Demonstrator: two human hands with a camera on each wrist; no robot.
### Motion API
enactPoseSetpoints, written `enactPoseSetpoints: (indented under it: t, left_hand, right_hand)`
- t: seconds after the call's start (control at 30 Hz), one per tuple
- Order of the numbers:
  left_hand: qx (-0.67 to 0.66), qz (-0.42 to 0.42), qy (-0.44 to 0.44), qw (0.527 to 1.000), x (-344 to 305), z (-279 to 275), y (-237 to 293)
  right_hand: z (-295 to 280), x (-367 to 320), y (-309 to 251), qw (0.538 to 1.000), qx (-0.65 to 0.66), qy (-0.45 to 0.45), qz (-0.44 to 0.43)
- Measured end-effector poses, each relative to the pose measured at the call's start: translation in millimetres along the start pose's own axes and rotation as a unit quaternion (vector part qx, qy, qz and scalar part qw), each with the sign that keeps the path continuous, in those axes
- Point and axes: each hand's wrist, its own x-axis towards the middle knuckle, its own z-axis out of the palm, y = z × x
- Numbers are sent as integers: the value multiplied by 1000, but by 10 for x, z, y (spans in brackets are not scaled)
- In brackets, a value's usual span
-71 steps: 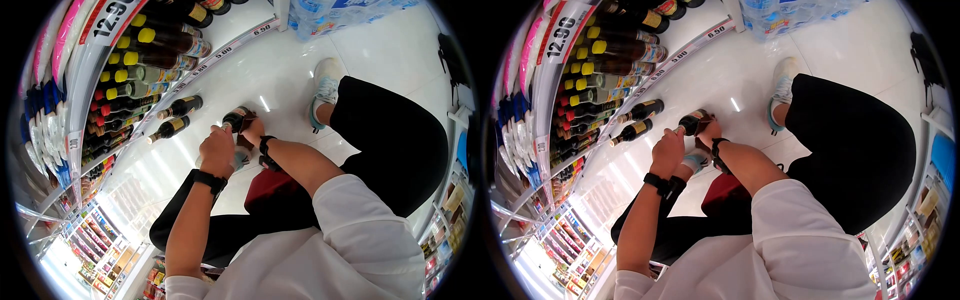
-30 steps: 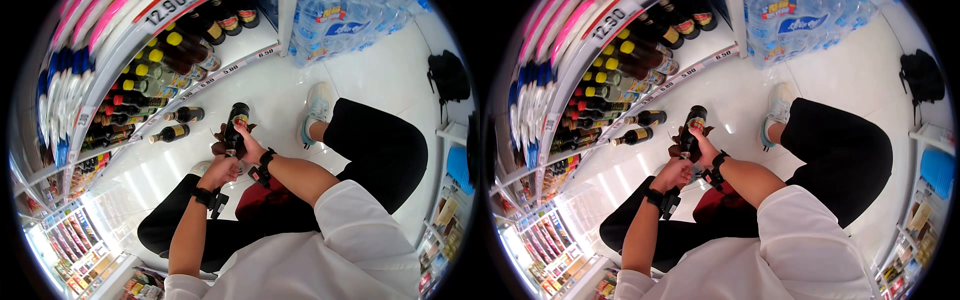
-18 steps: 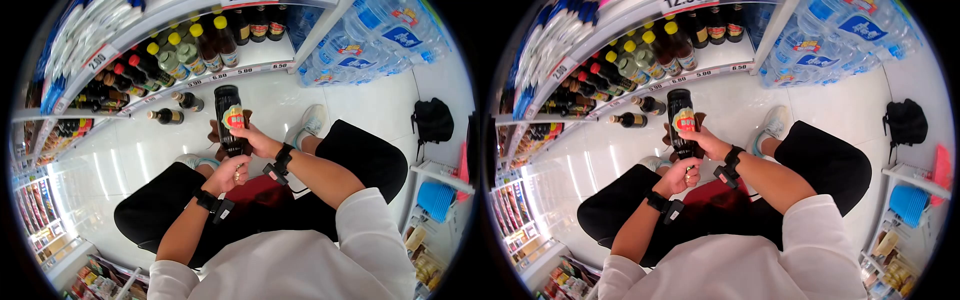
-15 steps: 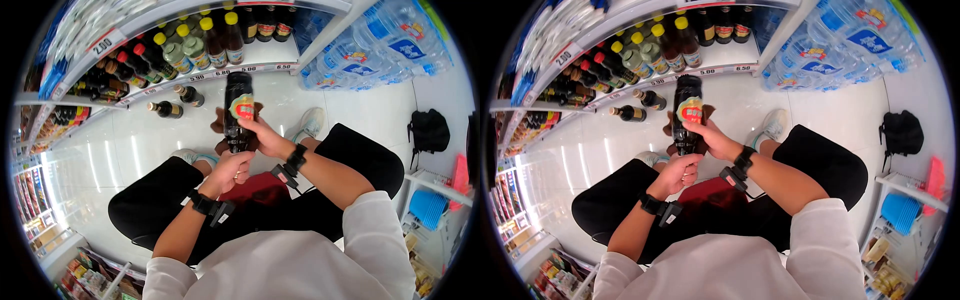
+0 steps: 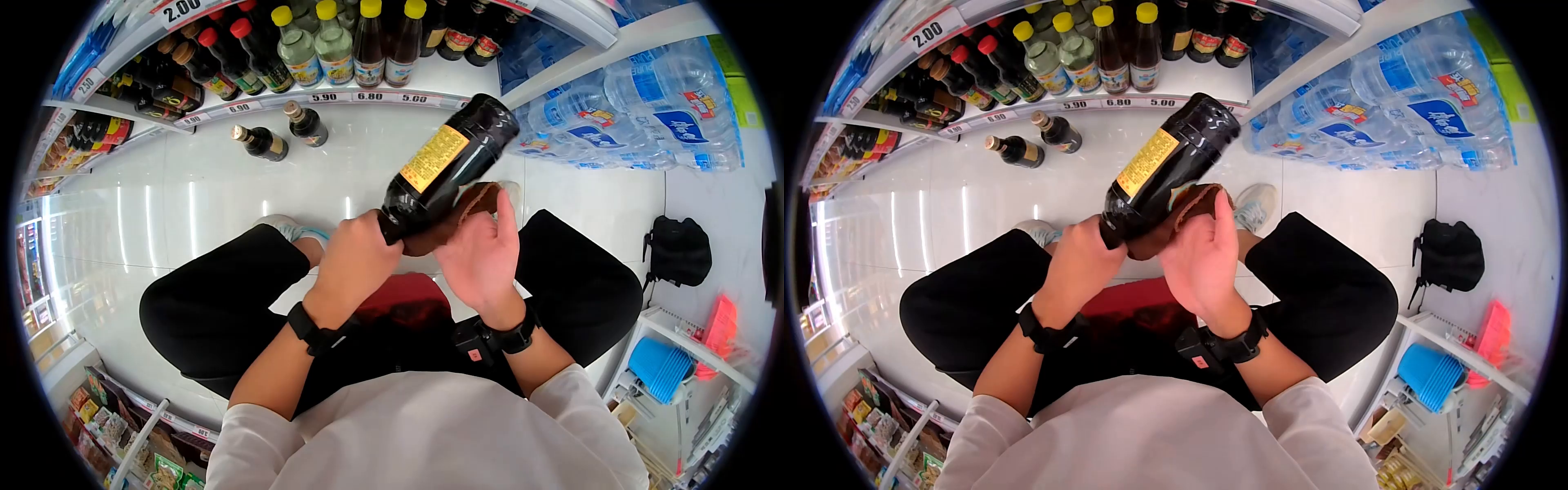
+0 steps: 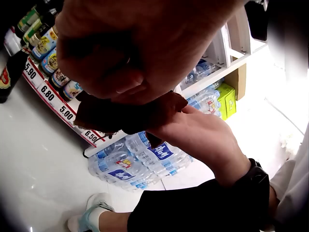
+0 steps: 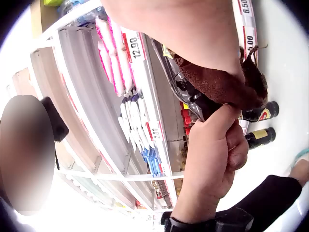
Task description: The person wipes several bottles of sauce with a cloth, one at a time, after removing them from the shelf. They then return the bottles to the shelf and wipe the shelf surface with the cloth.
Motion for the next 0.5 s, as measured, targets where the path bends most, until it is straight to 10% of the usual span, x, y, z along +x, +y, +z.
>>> enactPoseSetpoints:
  t: [0.5]
  left_hand:
    - [-164, 3, -93, 982, -81, 166, -128]
  right_hand:
    - [-204, 130, -71, 988, 52, 138, -43]
